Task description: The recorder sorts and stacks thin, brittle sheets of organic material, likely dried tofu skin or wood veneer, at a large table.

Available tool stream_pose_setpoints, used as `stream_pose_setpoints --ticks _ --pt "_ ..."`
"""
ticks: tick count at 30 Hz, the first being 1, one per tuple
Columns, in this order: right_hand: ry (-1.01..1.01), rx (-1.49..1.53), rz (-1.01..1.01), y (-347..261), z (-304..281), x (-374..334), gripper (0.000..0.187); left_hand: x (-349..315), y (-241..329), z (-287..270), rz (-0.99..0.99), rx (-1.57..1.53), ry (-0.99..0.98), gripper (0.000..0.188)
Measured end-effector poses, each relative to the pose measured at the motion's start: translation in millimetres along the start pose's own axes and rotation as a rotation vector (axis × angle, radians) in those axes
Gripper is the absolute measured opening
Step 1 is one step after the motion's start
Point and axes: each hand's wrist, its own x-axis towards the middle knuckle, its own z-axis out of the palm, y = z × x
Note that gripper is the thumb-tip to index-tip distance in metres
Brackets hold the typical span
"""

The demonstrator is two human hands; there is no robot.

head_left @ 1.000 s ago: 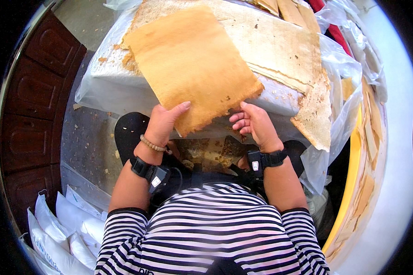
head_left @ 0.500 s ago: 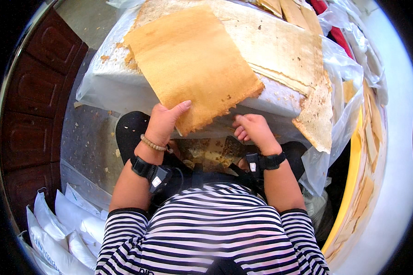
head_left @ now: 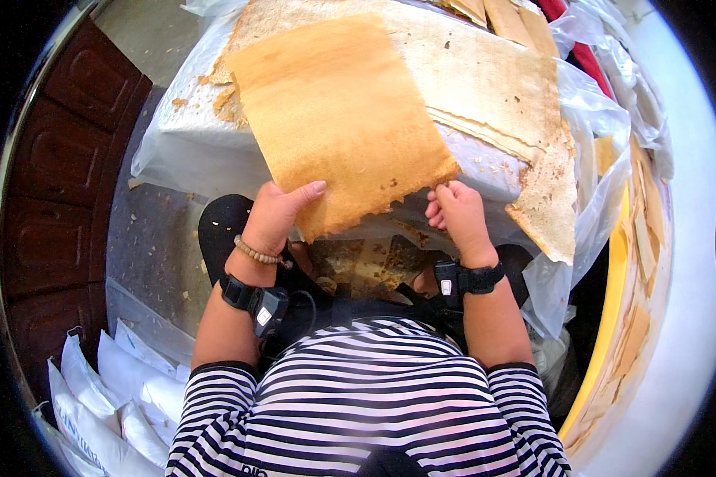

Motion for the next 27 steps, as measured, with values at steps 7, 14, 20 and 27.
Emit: stream_pose_setpoints --ticks 7,14,20,27 --pt "0.024 0.27 0.039 -6.8 -5.3 -9.2 0.03 -0.5 0.3 0.3 -0.009 -0.002 0.011 0.036" --pt "0.103 0.203 -0.006 -1.9 -2.8 -2.9 0.03 -0.5 0.6 1.9 -0.012 -0.011 -0.012 0.034" --pt "0.216 -0.775 -0.305 -3.7 -12.3 -17.8 0.029 0.1 5.3 -2.1 -0.046 0.019 -0.017 0.039" --pt "0.452 -0.718 -0.703 -41.4 -51.7 -49.3 0.04 9.8 23.6 -4.6 -0.153 -0.114 -0.168 0.04"
